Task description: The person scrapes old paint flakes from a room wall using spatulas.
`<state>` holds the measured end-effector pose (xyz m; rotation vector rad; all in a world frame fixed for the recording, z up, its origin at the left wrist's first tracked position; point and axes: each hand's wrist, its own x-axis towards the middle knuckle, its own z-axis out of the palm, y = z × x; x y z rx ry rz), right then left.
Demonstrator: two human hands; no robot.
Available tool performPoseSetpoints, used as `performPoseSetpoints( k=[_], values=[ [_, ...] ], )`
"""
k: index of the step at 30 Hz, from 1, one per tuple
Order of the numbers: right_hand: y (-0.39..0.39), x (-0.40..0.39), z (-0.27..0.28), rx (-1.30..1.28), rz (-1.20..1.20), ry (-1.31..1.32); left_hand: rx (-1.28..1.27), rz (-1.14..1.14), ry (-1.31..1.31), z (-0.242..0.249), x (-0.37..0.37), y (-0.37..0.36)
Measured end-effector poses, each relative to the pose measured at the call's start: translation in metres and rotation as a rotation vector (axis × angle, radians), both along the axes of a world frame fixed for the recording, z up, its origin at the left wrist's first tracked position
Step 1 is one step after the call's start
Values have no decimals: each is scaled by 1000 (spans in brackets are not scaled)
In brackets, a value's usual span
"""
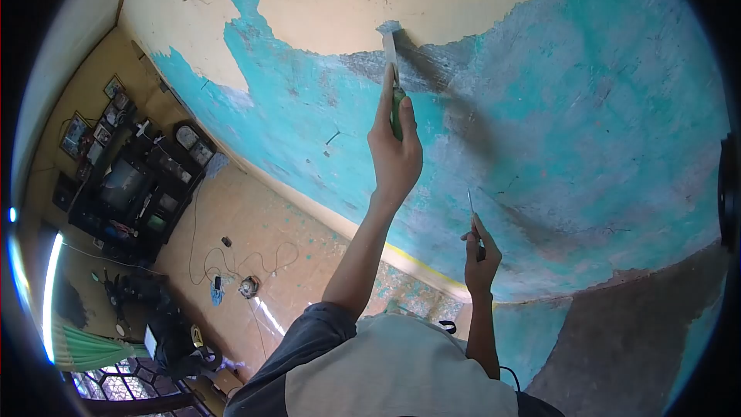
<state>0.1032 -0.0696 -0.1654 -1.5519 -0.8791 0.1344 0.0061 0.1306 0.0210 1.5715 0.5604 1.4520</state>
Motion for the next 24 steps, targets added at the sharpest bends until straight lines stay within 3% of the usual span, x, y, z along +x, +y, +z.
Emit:
performPoseSetpoints(
  k=[5, 9, 14, 19, 24],
  values=[
    [5, 3, -6, 39, 11, -17, 134, 11, -34, -33, 11, -7],
    [5, 4, -2, 23, 21, -68, 26, -28, -40, -3, 3, -5],
    [3, -2, 6, -16, 39, 18, 92, -3, -27, -27, 5, -8],
    [3, 0, 2, -1, 19, -30, 41, -31, -23, 0, -5, 2],
    [1, 2, 3, 20, 13, -12, 110, -7, -2, -17, -2, -4]
  ],
)
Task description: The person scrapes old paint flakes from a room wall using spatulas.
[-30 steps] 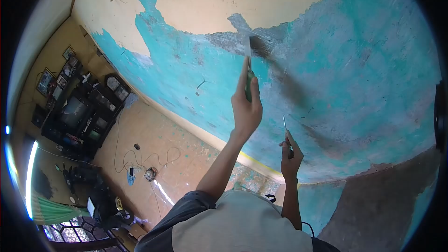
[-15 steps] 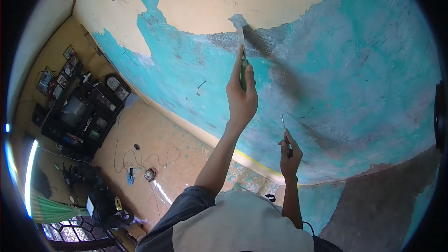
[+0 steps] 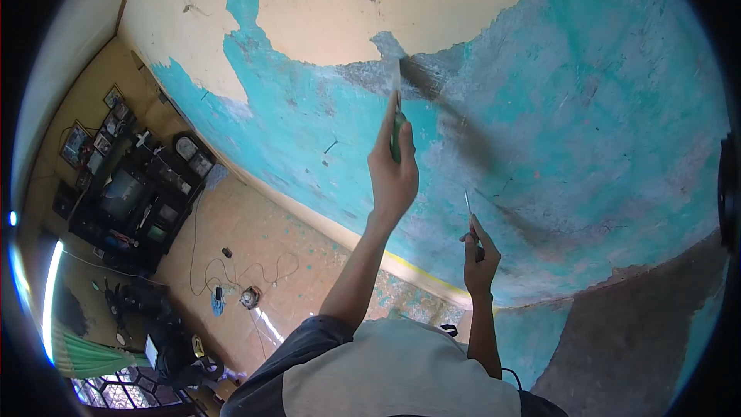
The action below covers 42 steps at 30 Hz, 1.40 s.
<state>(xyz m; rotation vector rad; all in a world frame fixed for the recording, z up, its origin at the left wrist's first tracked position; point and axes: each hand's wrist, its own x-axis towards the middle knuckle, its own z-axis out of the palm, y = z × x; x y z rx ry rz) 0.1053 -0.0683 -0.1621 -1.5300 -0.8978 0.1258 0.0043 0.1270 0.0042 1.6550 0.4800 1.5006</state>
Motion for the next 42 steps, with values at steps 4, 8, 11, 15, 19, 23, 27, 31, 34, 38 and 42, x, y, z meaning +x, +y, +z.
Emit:
performPoseSetpoints(
  k=[4, 8, 11, 15, 19, 23, 27, 31, 34, 38, 42],
  values=[
    [-1, 1, -3, -31, -9, -14, -20, 0, -21, 14, -3, 10],
    [0, -5, 2, 30, -8, 0, -53, 1, -18, 14, -3, 6],
    [1, -3, 1, -31, -2, 28, 21, -14, -8, -5, 3, -4],
    [1, -1, -6, -1, 6, -11, -22, -7, -46, 20, -2, 17],
    [-1, -1, 1, -63, 14, 37, -39, -7, 1, 11, -4, 5],
    [3, 1, -7, -47, 10, -30, -34, -31, 3, 3, -3, 2],
    [4, 2, -7, 4, 25, -27, -64, -5, -25, 24, -5, 12],
    [8, 0, -13, 38, 21, -73, -36, -10, -1, 1, -1, 1],
    [7, -2, -7, -24, 27, -3, -8, 4, -35, 9, 0, 14],
    [7, -5, 0, -44, 22, 21, -81, -8, -7, 24, -9, 11],
    [8, -2, -5, -25, 27, 15, 30, 14, 56, 10, -4, 3]
  ],
)
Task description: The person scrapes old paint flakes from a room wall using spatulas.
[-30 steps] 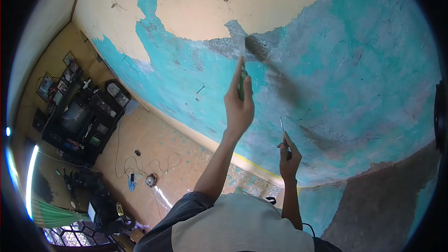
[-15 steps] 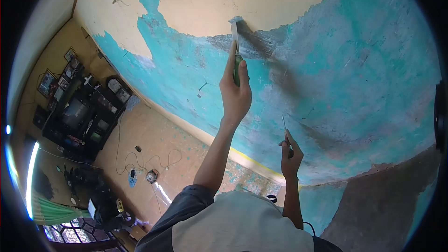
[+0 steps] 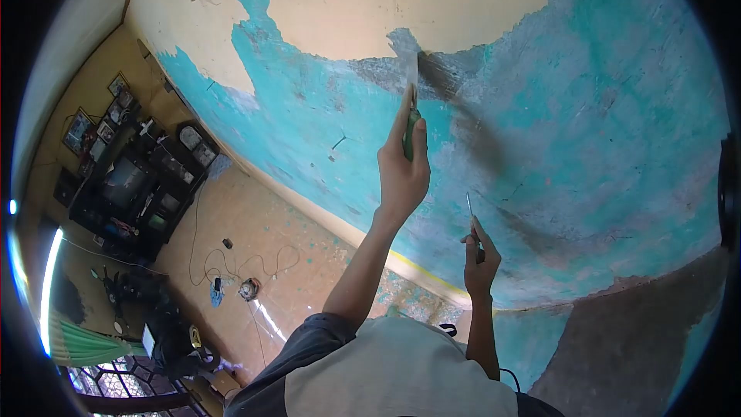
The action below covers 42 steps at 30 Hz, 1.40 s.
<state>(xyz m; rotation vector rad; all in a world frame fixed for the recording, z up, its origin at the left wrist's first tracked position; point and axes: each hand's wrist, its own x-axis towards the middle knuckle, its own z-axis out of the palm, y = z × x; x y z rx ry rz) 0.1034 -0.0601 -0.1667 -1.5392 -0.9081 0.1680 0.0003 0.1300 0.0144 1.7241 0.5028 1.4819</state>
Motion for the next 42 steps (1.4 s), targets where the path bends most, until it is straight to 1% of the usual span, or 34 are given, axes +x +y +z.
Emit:
performPoseSetpoints(
  k=[1, 3, 5, 7, 9, 10, 11, 13, 14, 16, 17, 19, 20, 21, 23, 25, 26, 29, 31, 32, 34, 35, 37, 38, 39, 41, 42],
  values=[
    [-1, 0, -1, -22, 1, 19, 0, 0, -1, 5, -2, 3],
    [0, 0, 1, -20, -3, 10, -78, -5, -17, 23, -8, 15],
    [-1, 1, 0, -18, -6, 4, -46, 37, -33, 21, -6, 20],
    [0, 4, -4, 45, -4, -40, -115, 8, 9, 17, -12, 13],
    [-2, 6, -8, 17, -5, -39, 9, -2, -66, -4, 1, 6],
    [-2, 7, -8, -19, -3, -35, 119, 23, -89, -9, 7, 10],
    [0, 9, -8, -18, -3, -37, 119, 22, -92, -12, 7, 17],
    [2, 7, -7, 28, -20, -61, -30, 10, -78, 12, -4, 20],
    [-1, 7, -4, 22, -17, -58, -39, 24, -72, 15, -3, 17],
    [-2, 3, 7, -52, -24, 35, -55, 11, -71, 14, -4, 15],
    [-1, 1, 2, -52, -22, 41, -72, -6, -71, 13, -5, 12],
    [4, 3, -3, 34, -14, -12, -71, -25, -81, 2, -1, 6],
    [1, 3, -3, -34, -1, 23, -62, -24, -84, -3, 2, 6],
    [2, 5, -2, -33, -1, 19, -57, -21, -85, -6, 3, 5],
    [2, 3, -3, -43, 16, 0, -33, 10, -89, 15, -3, 21],
    [1, 2, 2, -33, 17, -3, -149, -2, -33, 26, -9, 16],
    [3, 1, 3, -14, 15, -7, -148, 1, -31, 24, -10, 15],
    [5, -1, 1, 23, 9, -28, -90, -6, -8, 7, -10, 8],
    [3, 1, 1, -12, 14, -25, 2, 14, -53, 9, -3, 9],
    [2, 1, 1, -51, 23, -18, -12, 30, -53, 13, -4, 15],
    [3, 0, 5, -48, 25, -12, -48, 41, -34, 25, -10, 20],
    [3, -1, 7, -38, 26, -10, -52, 43, -34, 21, -10, 20],
    [4, 0, 3, -22, 29, -14, 40, 93, -14, 12, -7, 20],
    [6, 0, 1, -3, 30, -23, -21, 92, 22, 9, -7, 9],
    [9, 0, 0, 2, 28, -25, 42, 104, 23, -5, -1, 8],
    [10, -1, -2, 12, 28, -65, 229, 170, -52, -11, 12, 11],
    [10, -2, -2, 9, 31, -67, 226, 173, -54, 0, 8, 10]
  ],
)
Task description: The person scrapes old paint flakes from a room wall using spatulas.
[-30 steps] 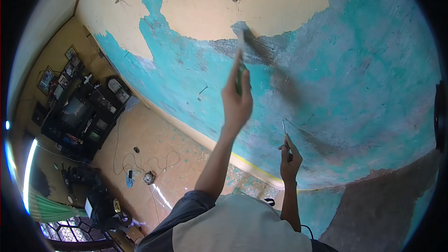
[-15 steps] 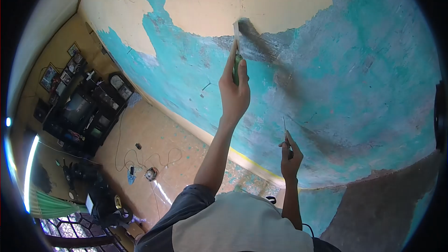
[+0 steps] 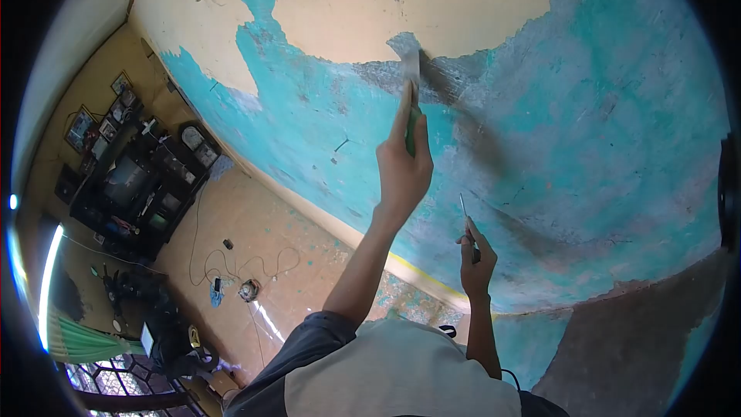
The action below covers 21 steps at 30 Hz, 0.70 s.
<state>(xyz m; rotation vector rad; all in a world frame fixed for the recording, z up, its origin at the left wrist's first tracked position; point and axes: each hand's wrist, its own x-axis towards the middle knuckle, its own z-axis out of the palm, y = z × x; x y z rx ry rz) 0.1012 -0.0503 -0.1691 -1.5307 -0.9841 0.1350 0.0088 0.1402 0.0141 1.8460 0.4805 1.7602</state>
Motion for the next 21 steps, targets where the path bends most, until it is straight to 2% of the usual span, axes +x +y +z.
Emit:
performPoseSetpoints(
  k=[2, 5, 8, 10, 11, 14, 19, 20, 21],
  values=[
    [2, -1, 0, -1, 11, 21, -211, -57, 74, 32, -11, -3],
    [1, -3, 7, -50, 8, 53, -202, -33, 64, 30, -7, -8],
    [1, 0, 3, -19, -2, 3, -204, -63, 107, 9, -4, -14],
    [-1, 3, 3, -36, -16, 7, -115, -3, 35, 20, 0, -12],
    [-2, 4, 3, -54, -22, 12, -261, -46, 145, 26, -9, -8],
    [-2, 3, 6, -6, -37, 44, -158, -17, 61, 30, -6, 2],
    [-3, 3, -3, 0, -39, 39, -84, -26, 118, -4, -3, -20],
    [-4, 3, -6, 0, -39, 23, -210, -52, 214, -7, -6, -31],
    [-5, 3, -6, -2, -43, 26, -212, -56, 217, -8, -4, -31]
  ],
)
